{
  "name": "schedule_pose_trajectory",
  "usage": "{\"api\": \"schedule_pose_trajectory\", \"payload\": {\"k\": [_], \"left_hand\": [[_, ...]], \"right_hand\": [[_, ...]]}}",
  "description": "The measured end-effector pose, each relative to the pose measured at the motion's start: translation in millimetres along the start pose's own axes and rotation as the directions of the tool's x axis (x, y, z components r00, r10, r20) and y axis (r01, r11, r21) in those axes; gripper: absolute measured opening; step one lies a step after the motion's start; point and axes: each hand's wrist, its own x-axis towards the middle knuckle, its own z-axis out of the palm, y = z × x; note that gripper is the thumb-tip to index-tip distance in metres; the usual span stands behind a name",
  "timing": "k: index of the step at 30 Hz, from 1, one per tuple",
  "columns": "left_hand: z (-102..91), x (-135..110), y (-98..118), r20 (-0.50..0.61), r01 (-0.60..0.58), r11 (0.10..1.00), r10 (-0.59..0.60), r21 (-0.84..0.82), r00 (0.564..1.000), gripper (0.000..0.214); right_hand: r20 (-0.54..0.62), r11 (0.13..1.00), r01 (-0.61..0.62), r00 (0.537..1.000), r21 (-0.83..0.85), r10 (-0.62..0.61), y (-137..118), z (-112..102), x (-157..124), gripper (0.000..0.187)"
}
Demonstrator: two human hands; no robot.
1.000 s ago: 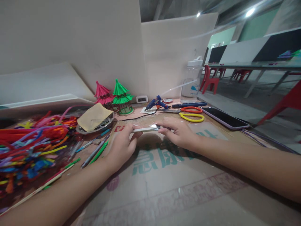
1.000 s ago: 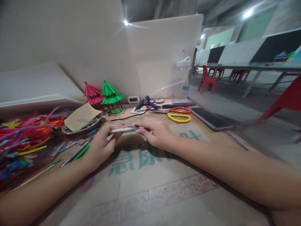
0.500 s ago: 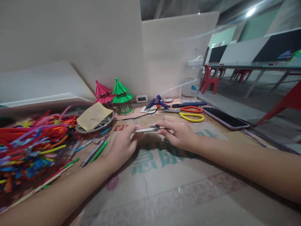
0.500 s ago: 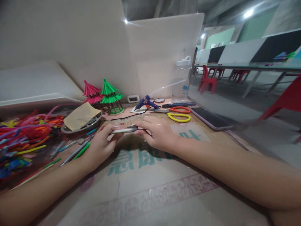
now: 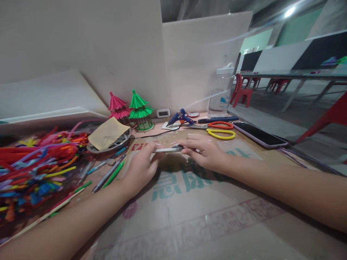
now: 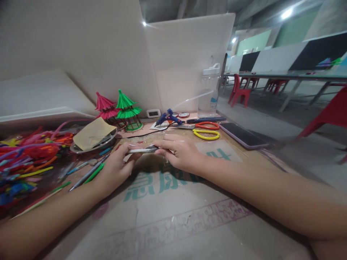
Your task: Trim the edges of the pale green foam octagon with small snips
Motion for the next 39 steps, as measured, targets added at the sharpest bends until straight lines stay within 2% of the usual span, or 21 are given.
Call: {"api": "schedule_pose_trajectory", "payload": {"k": [6,10,13,17,21,25,30,34,39], "left_hand": [[-0.1,0,0,-0.007,-0.022,1.0,0.022,0.008,1.0,0.016],[-0.1,1,0,0.013,-0.021,1.0,0.021,-0.013,1.0,0.015],[0.3,1,2,-0.019,0.025,0.999,-0.025,-0.032,1.0,0.011],[2.2,2,4,-0.04,0.135,0.977,-0.143,-0.166,0.989,0.01],[5.0,4,3,-0.004,0.196,0.922,-0.209,-0.335,0.978,0.015],[5.8,4,0,0.001,0.202,0.914,-0.215,-0.352,0.977,0.018],[3.2,3,4,0.015,0.176,0.942,-0.179,-0.287,0.984,0.017],[1.7,1,4,-0.006,0.152,0.973,-0.155,-0.176,0.988,0.014],[2.3,-1,-2,-0.073,0.066,0.995,-0.072,-0.074,0.995,0.014]], "right_hand": [[0.02,1.0,-0.021,1.0,-0.012,0.021,0,-1,0,0.029],[-0.019,0.999,-0.053,0.998,0.002,0.053,0,1,0,0.026],[-0.091,0.985,-0.158,0.982,0.068,0.164,2,4,1,0.026],[-0.133,0.92,-0.353,0.917,0.168,0.376,8,7,3,0.025],[-0.121,0.891,-0.389,0.898,0.236,0.424,9,7,4,0.024],[-0.052,0.866,-0.431,0.888,0.252,0.457,4,9,4,0.025],[-0.017,0.871,-0.393,0.909,0.295,0.416,1,13,4,0.017],[-0.027,0.907,-0.368,0.924,0.203,0.381,1,9,3,0.02],[-0.037,0.963,-0.241,0.968,0.117,0.247,-2,2,1,0.025]]}}
